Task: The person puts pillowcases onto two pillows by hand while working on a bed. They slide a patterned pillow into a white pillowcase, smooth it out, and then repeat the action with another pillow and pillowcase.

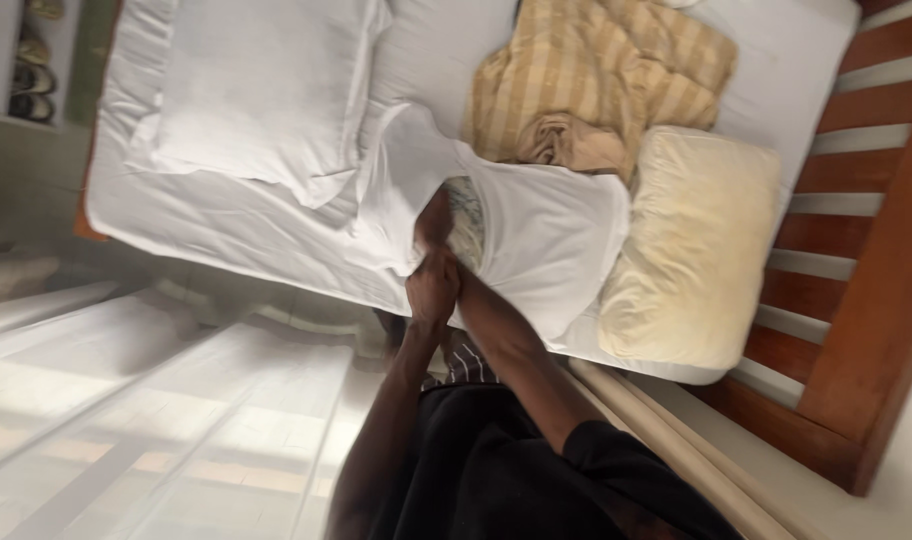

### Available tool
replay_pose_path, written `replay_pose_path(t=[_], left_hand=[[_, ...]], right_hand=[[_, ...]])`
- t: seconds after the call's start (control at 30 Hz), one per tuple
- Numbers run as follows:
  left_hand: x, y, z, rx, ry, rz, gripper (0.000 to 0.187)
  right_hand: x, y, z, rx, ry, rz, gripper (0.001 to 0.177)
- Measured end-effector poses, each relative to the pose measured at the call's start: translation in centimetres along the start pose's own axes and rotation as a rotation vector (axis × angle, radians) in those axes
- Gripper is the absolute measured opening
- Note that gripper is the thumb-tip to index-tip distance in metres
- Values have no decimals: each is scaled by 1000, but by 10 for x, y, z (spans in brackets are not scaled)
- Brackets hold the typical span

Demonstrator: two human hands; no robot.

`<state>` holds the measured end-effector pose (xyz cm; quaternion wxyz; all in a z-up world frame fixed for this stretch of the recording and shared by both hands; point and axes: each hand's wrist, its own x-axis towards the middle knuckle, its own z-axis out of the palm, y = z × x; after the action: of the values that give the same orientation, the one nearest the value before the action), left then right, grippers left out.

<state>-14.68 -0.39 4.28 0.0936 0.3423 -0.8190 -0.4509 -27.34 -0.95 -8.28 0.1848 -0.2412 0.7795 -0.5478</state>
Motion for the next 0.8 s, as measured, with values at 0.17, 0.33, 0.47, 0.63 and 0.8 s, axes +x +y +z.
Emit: replay_pose_path(t=[0.17,0.33,0.47,0.63,0.8], left_hand=[[17,-9,-27,47,120,-136,46],[40,-42,-29,209,150,-122,63],[55,-74,-32,88,154,-257,22],[61,-52,-29,-91,30,-131,27],[61,15,-13,-96,-163,-63,28]], right_hand=[[12,-8,-16,87,51,-4,64],[-29,-18,-6,-216,-199,-140,57],[-45,-17,-7,-521,-541,-322,31],[-38,10,-10,-675,-766,-459,39],[-27,23,-13,-642,-830,-435,44]])
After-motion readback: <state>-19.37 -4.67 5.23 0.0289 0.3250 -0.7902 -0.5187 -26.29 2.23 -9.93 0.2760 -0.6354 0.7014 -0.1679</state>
